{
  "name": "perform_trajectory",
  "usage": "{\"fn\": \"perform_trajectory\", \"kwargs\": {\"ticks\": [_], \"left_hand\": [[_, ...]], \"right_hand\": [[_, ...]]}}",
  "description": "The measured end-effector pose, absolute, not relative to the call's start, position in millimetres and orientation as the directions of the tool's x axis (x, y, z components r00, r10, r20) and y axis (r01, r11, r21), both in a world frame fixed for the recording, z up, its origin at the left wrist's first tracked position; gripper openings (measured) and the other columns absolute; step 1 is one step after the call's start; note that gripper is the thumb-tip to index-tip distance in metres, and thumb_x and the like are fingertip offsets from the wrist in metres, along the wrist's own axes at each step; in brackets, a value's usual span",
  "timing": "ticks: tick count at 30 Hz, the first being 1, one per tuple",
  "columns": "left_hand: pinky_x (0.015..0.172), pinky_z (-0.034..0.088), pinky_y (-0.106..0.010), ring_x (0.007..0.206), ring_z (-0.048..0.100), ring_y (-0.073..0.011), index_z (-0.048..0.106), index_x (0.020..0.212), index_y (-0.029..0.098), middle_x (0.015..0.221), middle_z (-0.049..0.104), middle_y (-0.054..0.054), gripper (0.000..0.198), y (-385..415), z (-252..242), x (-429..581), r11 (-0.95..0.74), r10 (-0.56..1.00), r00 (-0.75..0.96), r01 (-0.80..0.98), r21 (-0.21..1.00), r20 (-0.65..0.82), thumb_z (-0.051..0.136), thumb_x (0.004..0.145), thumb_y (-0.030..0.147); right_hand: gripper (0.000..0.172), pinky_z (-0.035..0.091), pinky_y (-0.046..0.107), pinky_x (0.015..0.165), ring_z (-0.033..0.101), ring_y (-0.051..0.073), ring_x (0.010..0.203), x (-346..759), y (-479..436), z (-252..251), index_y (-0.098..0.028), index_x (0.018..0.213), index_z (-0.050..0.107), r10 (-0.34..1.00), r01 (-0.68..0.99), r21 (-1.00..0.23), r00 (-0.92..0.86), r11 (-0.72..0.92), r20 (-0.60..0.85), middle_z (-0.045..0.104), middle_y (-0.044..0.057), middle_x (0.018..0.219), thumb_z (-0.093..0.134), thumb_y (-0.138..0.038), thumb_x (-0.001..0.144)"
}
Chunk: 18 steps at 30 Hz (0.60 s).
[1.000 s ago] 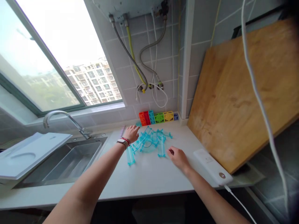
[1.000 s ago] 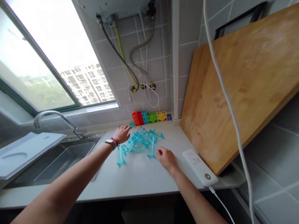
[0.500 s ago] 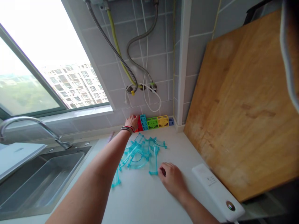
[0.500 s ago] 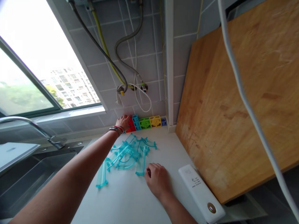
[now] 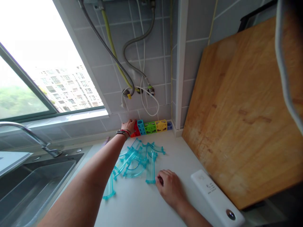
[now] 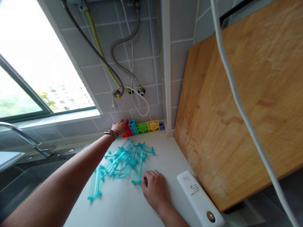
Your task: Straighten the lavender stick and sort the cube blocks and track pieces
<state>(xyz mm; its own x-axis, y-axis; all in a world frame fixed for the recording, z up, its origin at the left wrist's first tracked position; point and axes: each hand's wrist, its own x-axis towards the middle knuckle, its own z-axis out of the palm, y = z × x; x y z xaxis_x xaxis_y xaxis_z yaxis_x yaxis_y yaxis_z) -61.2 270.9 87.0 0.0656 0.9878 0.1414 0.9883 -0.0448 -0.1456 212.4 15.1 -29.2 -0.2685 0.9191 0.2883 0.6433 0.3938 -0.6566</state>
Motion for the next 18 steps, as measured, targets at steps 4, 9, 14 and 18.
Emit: {"fn": "perform_trajectory", "kwargs": {"ticks": [4, 9, 14, 18], "left_hand": [[0.098, 0.040, -0.053, 0.117, 0.061, -0.0385, 0.059, 0.130, 0.028, 0.128, 0.065, -0.016, 0.055, 269.1, 95.5, -58.2, -0.046, 0.986, 0.076, 0.980, -0.191, 0.151, 0.077, 0.078, 0.033], [0.105, 0.038, -0.055, 0.128, 0.050, -0.0376, 0.062, 0.127, 0.022, 0.130, 0.063, -0.015, 0.049, 264.8, 101.0, -55.3, -0.054, 0.983, 0.095, 0.966, -0.253, 0.154, 0.077, 0.083, 0.038], [0.098, 0.053, -0.051, 0.116, 0.061, -0.0275, 0.058, 0.132, 0.018, 0.133, 0.060, -0.011, 0.040, 270.4, 106.4, -54.8, -0.051, 0.994, 0.076, 0.963, -0.266, 0.082, 0.063, 0.097, 0.038], [0.090, 0.058, -0.045, 0.106, 0.066, -0.0240, 0.060, 0.129, 0.017, 0.127, 0.063, -0.010, 0.037, 274.9, 109.1, -56.9, -0.101, 0.995, 0.098, 0.967, -0.235, -0.028, 0.063, 0.098, 0.037]], "right_hand": [[0.015, 0.037, 0.033, 0.070, 0.063, 0.023, 0.079, 211.7, 14.7, -26.6, -0.026, 0.077, 0.066, 0.928, 0.657, -0.656, -0.258, 0.373, 0.270, 0.073, 0.004, 0.080, 0.061, -0.020, 0.089], [0.017, 0.036, 0.030, 0.075, 0.063, 0.020, 0.084, 212.4, 12.1, -17.4, -0.024, 0.081, 0.068, 0.939, 0.672, -0.656, -0.267, 0.342, 0.216, 0.073, 0.001, 0.084, 0.057, -0.017, 0.093], [0.016, 0.034, 0.030, 0.077, 0.062, 0.020, 0.086, 211.9, 10.0, -13.3, -0.023, 0.082, 0.068, 0.945, 0.686, -0.651, -0.263, 0.325, 0.194, 0.073, 0.001, 0.087, 0.058, -0.017, 0.093], [0.016, 0.033, 0.030, 0.077, 0.062, 0.020, 0.087, 212.4, 10.2, -13.4, -0.023, 0.083, 0.068, 0.942, 0.681, -0.652, -0.269, 0.332, 0.199, 0.073, 0.000, 0.087, 0.058, -0.018, 0.094]]}}
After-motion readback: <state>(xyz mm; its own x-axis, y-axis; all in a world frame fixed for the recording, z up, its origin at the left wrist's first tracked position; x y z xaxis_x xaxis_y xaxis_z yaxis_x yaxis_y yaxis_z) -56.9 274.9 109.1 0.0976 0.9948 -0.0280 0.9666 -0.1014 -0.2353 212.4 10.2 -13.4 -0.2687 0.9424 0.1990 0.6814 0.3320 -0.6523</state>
